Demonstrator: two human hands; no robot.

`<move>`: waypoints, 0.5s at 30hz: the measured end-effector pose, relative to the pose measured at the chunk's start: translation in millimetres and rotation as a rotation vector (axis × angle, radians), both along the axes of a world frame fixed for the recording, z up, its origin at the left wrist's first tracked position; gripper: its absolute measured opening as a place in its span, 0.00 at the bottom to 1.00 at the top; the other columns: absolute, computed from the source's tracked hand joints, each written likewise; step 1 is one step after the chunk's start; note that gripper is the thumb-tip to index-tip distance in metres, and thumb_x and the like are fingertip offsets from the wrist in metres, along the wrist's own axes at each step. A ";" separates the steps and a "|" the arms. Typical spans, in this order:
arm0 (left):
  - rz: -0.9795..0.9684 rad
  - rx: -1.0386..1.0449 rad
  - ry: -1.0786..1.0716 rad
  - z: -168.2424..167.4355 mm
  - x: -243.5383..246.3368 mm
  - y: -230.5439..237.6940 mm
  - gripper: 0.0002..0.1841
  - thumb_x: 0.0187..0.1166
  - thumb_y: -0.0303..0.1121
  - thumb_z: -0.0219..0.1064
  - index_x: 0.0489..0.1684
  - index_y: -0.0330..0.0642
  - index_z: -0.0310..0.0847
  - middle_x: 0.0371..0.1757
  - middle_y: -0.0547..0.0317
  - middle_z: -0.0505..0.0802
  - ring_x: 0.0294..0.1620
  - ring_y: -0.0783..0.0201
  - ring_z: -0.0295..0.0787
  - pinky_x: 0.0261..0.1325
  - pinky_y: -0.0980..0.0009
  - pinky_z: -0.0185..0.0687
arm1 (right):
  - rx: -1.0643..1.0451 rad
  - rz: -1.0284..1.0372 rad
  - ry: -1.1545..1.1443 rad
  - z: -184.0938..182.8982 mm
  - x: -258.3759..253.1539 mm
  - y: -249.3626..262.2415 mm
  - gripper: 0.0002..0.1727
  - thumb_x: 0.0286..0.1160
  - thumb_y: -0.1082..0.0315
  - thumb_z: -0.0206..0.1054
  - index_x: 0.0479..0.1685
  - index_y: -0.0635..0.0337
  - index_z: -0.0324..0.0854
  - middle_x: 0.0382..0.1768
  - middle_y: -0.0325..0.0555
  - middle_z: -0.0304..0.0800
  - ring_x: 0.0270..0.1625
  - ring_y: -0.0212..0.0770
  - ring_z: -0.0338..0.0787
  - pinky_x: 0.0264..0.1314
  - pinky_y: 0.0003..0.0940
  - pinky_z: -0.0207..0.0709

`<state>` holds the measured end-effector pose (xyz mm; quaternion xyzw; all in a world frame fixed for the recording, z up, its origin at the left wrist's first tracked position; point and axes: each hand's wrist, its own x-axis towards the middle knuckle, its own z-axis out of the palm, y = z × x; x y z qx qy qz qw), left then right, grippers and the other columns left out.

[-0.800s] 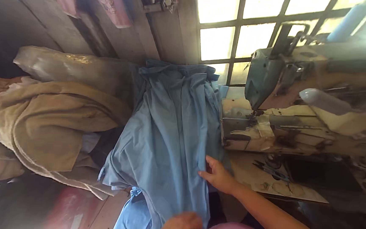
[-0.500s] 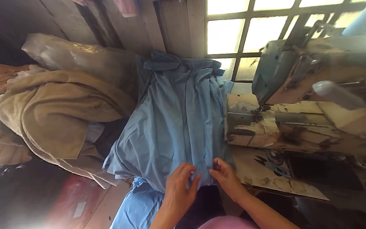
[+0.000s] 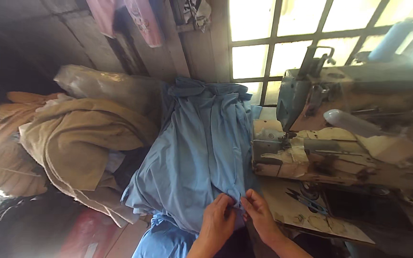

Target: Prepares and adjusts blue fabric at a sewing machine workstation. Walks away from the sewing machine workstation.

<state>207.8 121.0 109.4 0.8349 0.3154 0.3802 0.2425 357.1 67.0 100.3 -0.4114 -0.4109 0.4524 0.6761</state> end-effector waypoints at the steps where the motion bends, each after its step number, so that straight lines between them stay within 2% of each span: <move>1: -0.021 -0.029 -0.040 4.1 -3.0 1.8 0.06 0.66 0.24 0.65 0.34 0.32 0.87 0.30 0.52 0.91 0.25 0.66 0.87 0.30 0.70 0.85 | 0.016 -0.011 0.006 0.9 2.2 1.2 0.06 0.83 0.72 0.59 0.37 0.52 0.76 0.25 0.24 0.82 0.24 0.17 0.80 0.29 0.15 0.78; 4: -0.061 -0.171 -0.155 15.8 -16.4 8.1 0.11 0.69 0.20 0.58 0.33 0.30 0.89 0.31 0.55 0.94 0.27 0.74 0.90 0.33 0.77 0.86 | 0.016 -0.087 -0.037 2.7 14.7 5.3 0.06 0.83 0.72 0.59 0.38 0.53 0.77 0.27 0.24 0.84 0.29 0.17 0.84 0.36 0.15 0.80; 6: -0.042 -0.206 -0.213 19.2 -14.9 10.4 0.09 0.68 0.20 0.59 0.34 0.29 0.87 0.35 0.54 0.95 0.31 0.74 0.91 0.35 0.77 0.87 | 0.000 -0.084 -0.053 2.3 19.8 7.4 0.05 0.82 0.73 0.60 0.38 0.55 0.78 0.29 0.25 0.84 0.34 0.17 0.84 0.43 0.16 0.80; 7: -0.041 -0.245 -0.205 23.7 -10.7 8.8 0.09 0.71 0.22 0.62 0.41 0.27 0.86 0.40 0.51 0.95 0.34 0.70 0.93 0.38 0.74 0.90 | -0.004 -0.066 -0.033 3.2 18.1 8.7 0.05 0.81 0.73 0.60 0.37 0.55 0.79 0.29 0.25 0.84 0.35 0.18 0.84 0.45 0.16 0.80; 8: -0.053 -0.299 -0.160 29.6 -5.9 5.9 0.12 0.73 0.25 0.65 0.49 0.25 0.84 0.46 0.46 0.94 0.39 0.65 0.94 0.42 0.69 0.91 | 0.001 -0.045 -0.012 4.7 13.4 10.9 0.06 0.81 0.73 0.61 0.35 0.54 0.78 0.29 0.25 0.84 0.34 0.18 0.84 0.44 0.16 0.80; 9: -0.060 -0.342 -0.109 34.4 -0.4 2.7 0.16 0.74 0.28 0.67 0.54 0.24 0.83 0.49 0.43 0.93 0.42 0.61 0.94 0.44 0.65 0.91 | 0.017 -0.033 0.002 6.1 6.9 12.9 0.06 0.81 0.73 0.61 0.35 0.54 0.78 0.28 0.25 0.84 0.34 0.17 0.83 0.43 0.16 0.79; 10: -0.050 -0.348 -0.082 35.3 5.4 -0.1 0.16 0.74 0.30 0.69 0.51 0.25 0.84 0.45 0.44 0.93 0.39 0.60 0.93 0.41 0.65 0.90 | 0.031 -0.039 0.010 7.1 0.6 14.4 0.06 0.81 0.73 0.61 0.35 0.54 0.78 0.28 0.25 0.84 0.33 0.17 0.84 0.42 0.15 0.80; 12: -0.053 -0.362 -0.099 30.8 11.0 -1.7 0.10 0.72 0.28 0.69 0.41 0.29 0.86 0.33 0.52 0.92 0.29 0.68 0.90 0.35 0.71 0.87 | 0.056 -0.111 -0.013 6.5 -5.6 16.1 0.06 0.82 0.74 0.60 0.36 0.57 0.78 0.28 0.27 0.84 0.33 0.18 0.84 0.42 0.16 0.80; 13: -0.082 -0.403 -0.126 27.7 9.8 -0.2 0.08 0.72 0.25 0.67 0.40 0.29 0.86 0.31 0.55 0.92 0.27 0.72 0.88 0.35 0.74 0.86 | 0.074 -0.160 -0.039 4.9 -5.3 15.9 0.05 0.82 0.74 0.59 0.38 0.60 0.78 0.28 0.28 0.84 0.33 0.18 0.84 0.43 0.16 0.81; 15: -0.122 -0.474 -0.160 21.5 5.1 3.0 0.08 0.73 0.26 0.68 0.43 0.29 0.87 0.33 0.57 0.93 0.29 0.74 0.90 0.37 0.76 0.88 | 0.104 -0.234 -0.089 2.7 -1.2 14.2 0.05 0.82 0.75 0.59 0.39 0.61 0.79 0.28 0.28 0.85 0.34 0.16 0.85 0.43 0.14 0.81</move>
